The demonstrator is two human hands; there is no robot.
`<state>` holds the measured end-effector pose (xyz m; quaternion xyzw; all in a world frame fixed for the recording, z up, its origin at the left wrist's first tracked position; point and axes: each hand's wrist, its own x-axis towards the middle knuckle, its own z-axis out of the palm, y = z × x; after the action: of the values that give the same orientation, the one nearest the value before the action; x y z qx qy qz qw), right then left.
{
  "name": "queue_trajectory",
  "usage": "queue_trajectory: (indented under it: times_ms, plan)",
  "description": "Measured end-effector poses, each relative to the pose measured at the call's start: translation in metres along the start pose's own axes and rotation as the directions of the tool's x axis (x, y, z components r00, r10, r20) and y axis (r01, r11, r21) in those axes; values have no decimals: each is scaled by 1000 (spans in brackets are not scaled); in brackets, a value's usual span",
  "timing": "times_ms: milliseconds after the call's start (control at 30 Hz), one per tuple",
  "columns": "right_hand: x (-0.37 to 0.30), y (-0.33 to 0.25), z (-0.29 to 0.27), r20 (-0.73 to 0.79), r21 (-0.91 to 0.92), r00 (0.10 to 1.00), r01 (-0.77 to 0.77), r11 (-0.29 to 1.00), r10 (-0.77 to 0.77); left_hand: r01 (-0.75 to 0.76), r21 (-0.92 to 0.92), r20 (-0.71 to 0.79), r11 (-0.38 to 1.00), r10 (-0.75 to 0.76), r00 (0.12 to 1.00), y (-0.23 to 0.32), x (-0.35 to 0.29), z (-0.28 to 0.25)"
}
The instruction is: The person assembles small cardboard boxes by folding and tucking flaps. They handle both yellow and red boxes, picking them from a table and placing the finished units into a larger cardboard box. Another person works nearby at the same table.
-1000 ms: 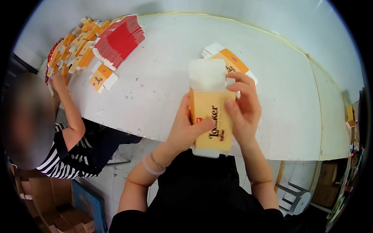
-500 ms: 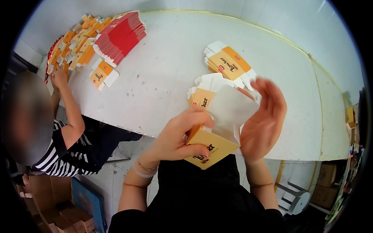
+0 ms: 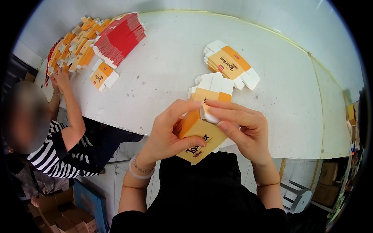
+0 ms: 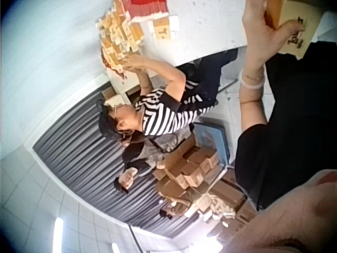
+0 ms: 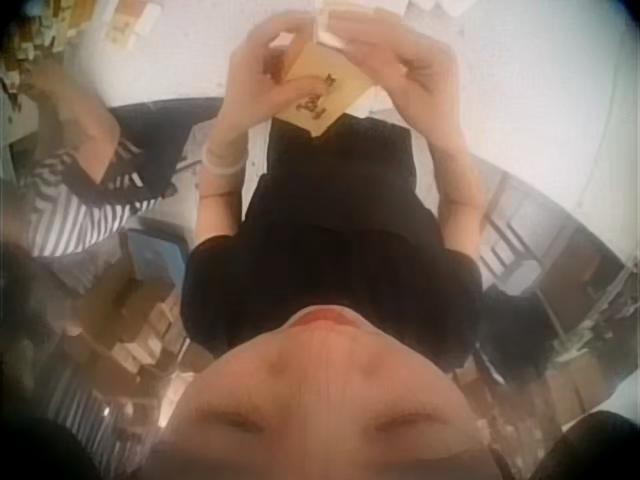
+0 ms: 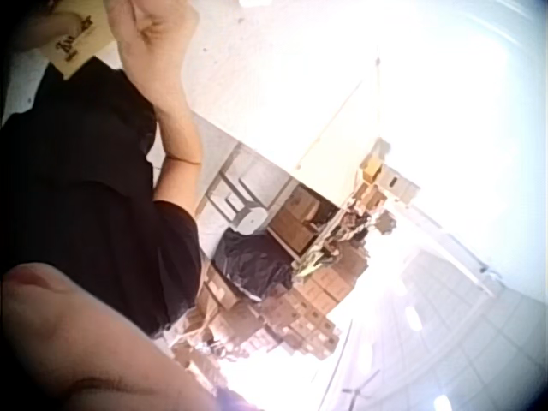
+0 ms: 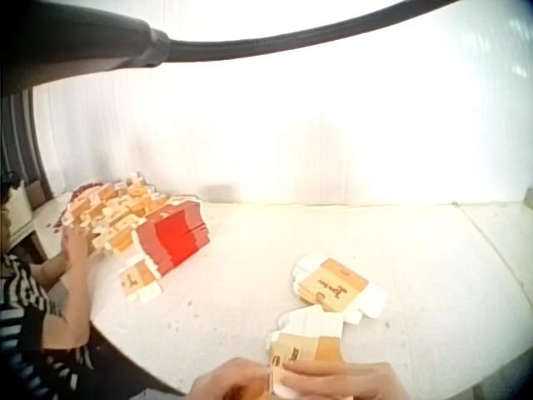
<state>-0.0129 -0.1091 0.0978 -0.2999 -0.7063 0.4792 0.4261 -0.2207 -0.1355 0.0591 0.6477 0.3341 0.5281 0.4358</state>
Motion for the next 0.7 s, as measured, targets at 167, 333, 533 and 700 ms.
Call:
queue_trajectory:
  times_ms: [167,333,533,700]
  plan:
    - [-1,7,4,-66,275,990,-101,956,124,-8,50,48,999,6,999,-2,-2,0]
    - [-5,11,5,-32,260,987,-143,955,157,-50,68,19,996,49,999,-2,0,2]
    - [-3,15,12,23,175,994,99,980,-105,50,-146,-22,988,-54,998,-4,-1,10]
    - [-3,27,-3,264,-132,944,238,962,-198,115,-190,-40,975,-125,991,-8,-9,14]
